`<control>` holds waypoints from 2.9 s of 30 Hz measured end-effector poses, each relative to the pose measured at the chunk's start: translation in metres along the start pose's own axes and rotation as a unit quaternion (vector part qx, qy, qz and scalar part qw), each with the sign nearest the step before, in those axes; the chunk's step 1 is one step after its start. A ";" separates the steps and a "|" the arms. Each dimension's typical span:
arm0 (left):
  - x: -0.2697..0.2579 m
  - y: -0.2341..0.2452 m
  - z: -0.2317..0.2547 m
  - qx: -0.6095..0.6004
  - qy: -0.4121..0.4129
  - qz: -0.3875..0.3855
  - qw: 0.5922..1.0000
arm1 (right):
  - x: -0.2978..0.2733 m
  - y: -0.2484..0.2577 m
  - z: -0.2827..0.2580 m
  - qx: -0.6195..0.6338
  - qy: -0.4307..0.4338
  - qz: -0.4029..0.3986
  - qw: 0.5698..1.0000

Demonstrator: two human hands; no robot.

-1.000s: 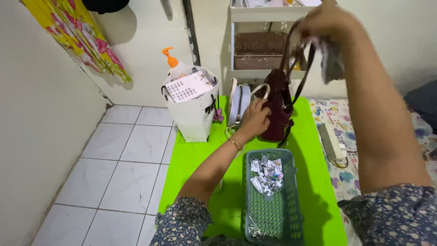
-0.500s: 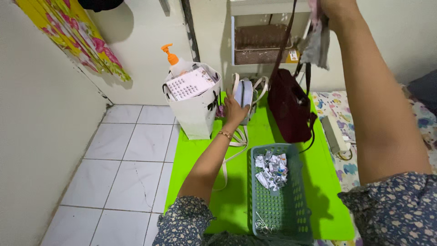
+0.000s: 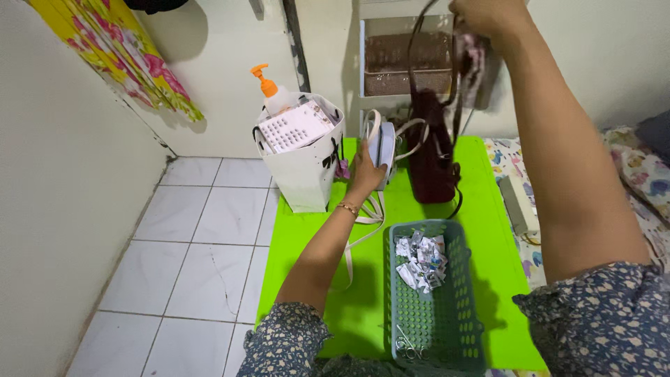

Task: The person sits on the floor and wipes small items with a cloth, then places them into a light blue cosmetic bag. They attach a strap to the bag and place it into a larger maroon handbag. The person also wipes the maroon bag and a green basket before setting them aside.

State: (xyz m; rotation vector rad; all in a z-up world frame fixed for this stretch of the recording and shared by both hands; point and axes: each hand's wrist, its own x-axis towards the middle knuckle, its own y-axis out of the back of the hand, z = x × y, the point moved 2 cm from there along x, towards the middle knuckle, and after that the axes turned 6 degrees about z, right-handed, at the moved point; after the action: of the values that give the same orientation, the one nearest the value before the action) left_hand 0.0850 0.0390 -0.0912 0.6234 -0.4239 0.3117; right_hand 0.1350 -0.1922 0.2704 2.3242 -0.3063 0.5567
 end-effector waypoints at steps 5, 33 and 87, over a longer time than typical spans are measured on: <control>-0.008 0.003 0.010 -0.011 -0.046 0.020 0.999 | -0.004 -0.044 -0.033 0.248 -0.093 -0.053 0.963; -0.063 0.223 0.040 0.071 -0.083 0.345 0.932 | -0.193 -0.325 0.086 -0.345 0.307 -0.110 0.880; -0.103 0.139 0.104 -0.567 0.270 -0.299 0.718 | -0.305 -0.063 -0.021 0.103 0.286 -0.099 0.947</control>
State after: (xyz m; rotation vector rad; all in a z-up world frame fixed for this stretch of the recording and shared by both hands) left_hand -0.0901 0.0660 0.0049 -0.5770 0.2148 -0.4104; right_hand -0.1160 -0.1141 0.1026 2.2292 0.2687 1.1649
